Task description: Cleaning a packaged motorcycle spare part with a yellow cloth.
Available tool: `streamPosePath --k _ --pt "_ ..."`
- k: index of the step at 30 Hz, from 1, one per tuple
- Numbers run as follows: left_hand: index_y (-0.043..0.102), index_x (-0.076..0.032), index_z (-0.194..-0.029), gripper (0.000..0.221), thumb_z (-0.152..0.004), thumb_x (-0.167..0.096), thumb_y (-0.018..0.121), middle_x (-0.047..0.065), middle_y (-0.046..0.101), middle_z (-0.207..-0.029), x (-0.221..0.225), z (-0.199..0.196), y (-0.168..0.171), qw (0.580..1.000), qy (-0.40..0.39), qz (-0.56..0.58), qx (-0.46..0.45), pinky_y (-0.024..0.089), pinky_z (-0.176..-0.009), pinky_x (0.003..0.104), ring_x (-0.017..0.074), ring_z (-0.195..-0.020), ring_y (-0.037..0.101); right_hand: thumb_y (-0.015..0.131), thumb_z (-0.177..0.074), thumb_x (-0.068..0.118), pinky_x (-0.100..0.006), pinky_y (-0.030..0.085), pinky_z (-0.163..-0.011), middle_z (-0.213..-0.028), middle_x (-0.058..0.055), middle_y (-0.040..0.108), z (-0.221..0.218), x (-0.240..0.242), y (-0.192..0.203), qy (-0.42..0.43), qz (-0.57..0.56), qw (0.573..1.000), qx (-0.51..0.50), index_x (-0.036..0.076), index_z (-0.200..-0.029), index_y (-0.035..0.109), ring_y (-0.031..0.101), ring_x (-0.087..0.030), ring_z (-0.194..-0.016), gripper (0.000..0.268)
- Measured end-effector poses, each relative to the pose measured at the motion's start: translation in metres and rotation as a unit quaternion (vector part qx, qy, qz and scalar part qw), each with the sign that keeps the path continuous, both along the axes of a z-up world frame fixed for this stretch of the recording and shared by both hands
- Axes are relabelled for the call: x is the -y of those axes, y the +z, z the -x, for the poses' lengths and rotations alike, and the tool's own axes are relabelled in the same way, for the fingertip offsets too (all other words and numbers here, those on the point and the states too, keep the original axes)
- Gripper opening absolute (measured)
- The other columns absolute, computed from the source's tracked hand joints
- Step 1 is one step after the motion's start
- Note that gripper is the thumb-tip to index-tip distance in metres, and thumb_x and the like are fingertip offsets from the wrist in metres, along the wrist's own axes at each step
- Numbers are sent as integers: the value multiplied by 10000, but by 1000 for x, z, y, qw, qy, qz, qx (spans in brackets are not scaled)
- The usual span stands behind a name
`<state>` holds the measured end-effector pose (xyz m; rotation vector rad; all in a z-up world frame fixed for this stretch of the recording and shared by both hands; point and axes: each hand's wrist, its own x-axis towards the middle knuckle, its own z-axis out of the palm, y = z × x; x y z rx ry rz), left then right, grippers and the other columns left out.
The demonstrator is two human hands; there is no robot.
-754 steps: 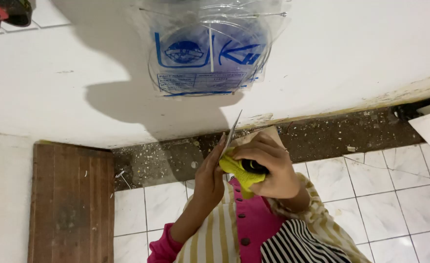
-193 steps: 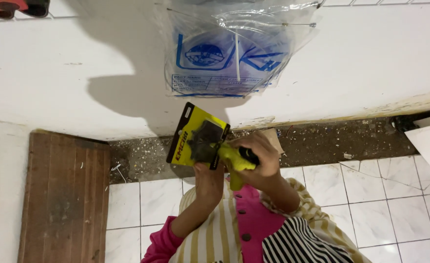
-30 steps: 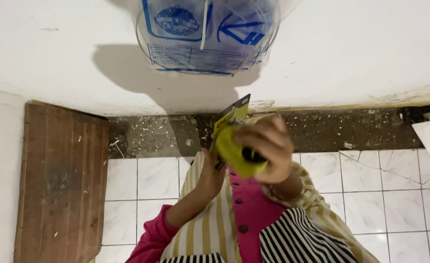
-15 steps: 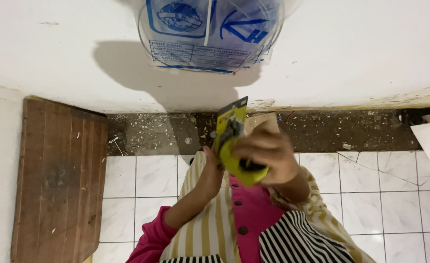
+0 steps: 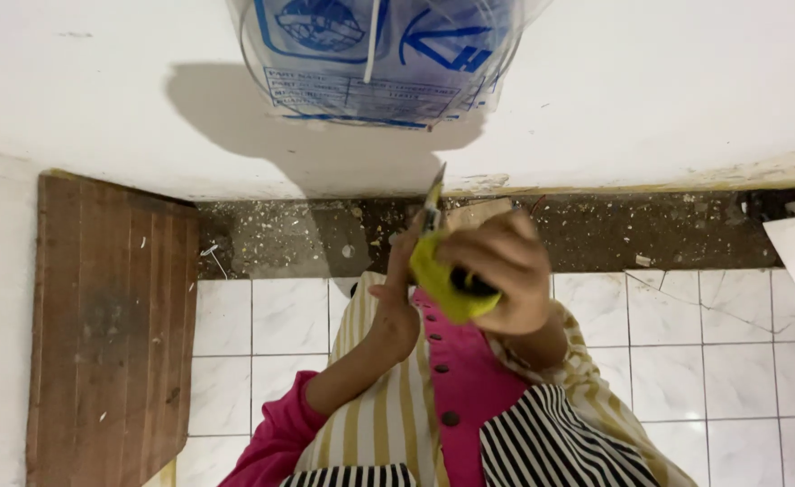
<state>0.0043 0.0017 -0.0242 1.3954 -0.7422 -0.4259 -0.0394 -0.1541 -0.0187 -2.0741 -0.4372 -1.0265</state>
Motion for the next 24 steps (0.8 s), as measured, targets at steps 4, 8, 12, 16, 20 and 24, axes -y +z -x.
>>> streamPosePath --k 4,8,12,16,20,24 --pt "194 -41 -1628 877 -1032 -645 -26 187 321 -1625 7 -2 -2 998 34 -42 25 79 -1298 532 344 -1541 217 715 -877 265 -400 497 -704 -983 -116 738 -5 6 14 -23 21 999 6 58 -934 754 582 -297 -716 218" --pt "162 -40 -1656 1069 -878 -650 -243 172 246 -1701 6 -11 -30 1000 17 21 5 167 -1306 481 362 -1559 289 756 -857 259 -399 489 -689 -906 -96 715 -1 -7 6 -11 12 1000 -19 84 -963 755 548 -295 -660 205" --pt "183 -56 -1661 975 -971 -687 -93 192 294 -1678 10 -2 -56 992 4 124 -22 231 -1295 493 347 -1533 341 775 -818 265 -408 464 -762 -1024 -154 722 -5 15 -5 -61 -9 998 5 38 -1068 748 572 -281 -800 339" --pt "104 -26 -1658 756 -1116 -519 292 186 329 -1640 -4 -6 -100 906 -85 294 -293 241 -1290 482 297 -1451 422 709 -894 385 -397 467 -733 -1011 -122 719 -5 8 -6 11 -2 1000 -13 65 -1047 738 571 -281 -764 356" --pt "185 -148 -1668 1021 -904 -824 201 176 358 -1644 -5 -1 -139 872 -2 205 -445 328 -1235 433 345 -1428 477 727 -885 365 -362 481 -707 -930 -95 723 -5 0 -4 22 -25 999 -38 74 -974 760 561 -273 -707 306" --pt "417 -327 -1575 759 -979 -656 82 17 691 -1375 0 -7 -54 923 40 -235 -302 505 -1058 240 136 -1193 692 771 -827 370 -393 478 -756 -1004 -136 719 -9 26 -12 -69 -6 998 9 43 -1026 762 574 -302 -792 384"
